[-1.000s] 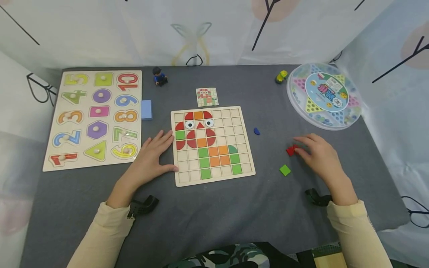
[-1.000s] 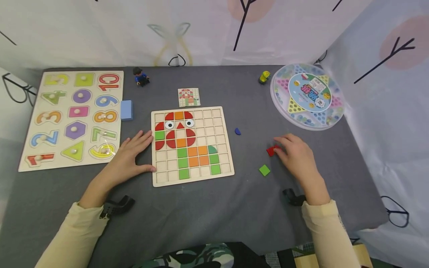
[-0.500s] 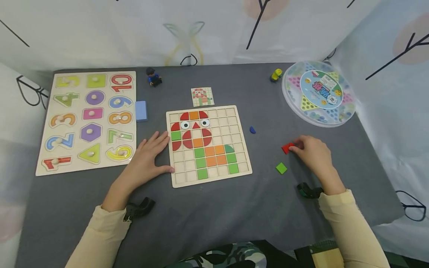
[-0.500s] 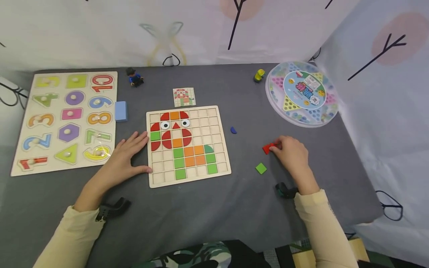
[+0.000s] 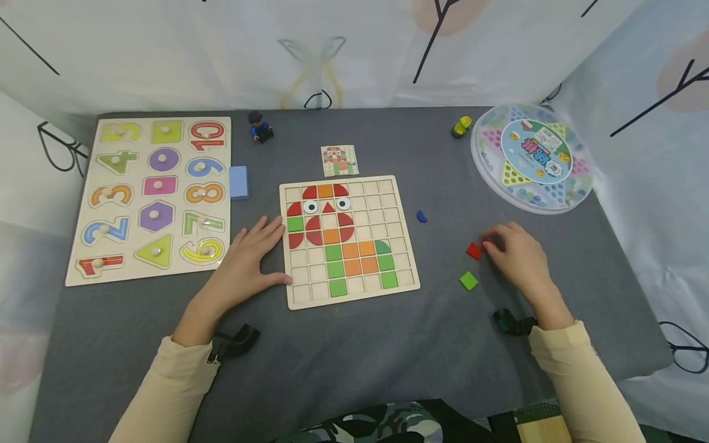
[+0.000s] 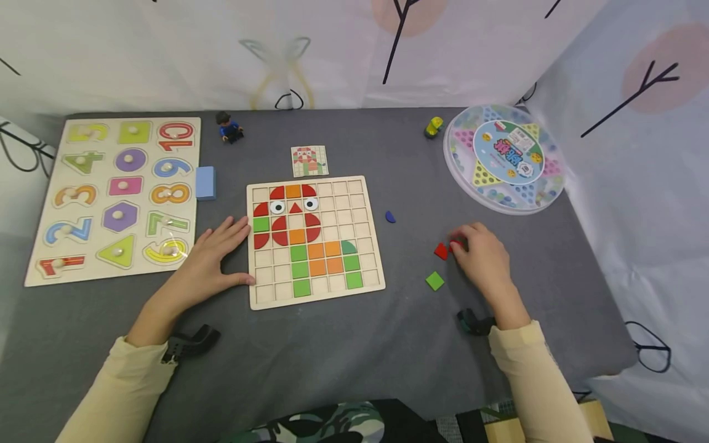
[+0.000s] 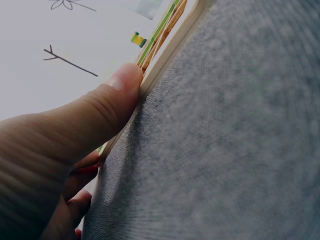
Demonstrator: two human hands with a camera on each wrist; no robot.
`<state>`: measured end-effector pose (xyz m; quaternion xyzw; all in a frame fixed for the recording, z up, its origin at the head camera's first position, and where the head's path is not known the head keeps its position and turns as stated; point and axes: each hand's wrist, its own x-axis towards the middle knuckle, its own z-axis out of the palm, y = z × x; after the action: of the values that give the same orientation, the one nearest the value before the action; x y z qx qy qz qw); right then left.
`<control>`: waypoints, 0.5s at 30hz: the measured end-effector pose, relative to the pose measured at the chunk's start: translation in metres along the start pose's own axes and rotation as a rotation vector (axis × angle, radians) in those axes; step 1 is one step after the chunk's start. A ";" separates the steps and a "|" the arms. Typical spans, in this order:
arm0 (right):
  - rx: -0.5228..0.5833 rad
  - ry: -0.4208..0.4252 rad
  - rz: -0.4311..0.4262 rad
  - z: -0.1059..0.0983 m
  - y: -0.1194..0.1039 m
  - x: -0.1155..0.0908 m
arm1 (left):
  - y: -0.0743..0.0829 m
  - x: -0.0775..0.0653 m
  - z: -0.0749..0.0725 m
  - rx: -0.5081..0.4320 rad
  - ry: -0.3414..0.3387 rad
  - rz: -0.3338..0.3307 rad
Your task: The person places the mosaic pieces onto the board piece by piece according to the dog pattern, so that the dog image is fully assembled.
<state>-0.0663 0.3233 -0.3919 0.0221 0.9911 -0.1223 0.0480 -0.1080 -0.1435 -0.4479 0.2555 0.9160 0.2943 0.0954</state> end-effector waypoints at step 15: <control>-0.013 -0.003 -0.006 0.006 -0.004 0.002 | 0.001 0.000 0.000 -0.006 0.005 0.002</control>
<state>-0.0676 0.3184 -0.3970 0.0189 0.9919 -0.1160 0.0491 -0.1076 -0.1431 -0.4471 0.2556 0.9150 0.2977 0.0934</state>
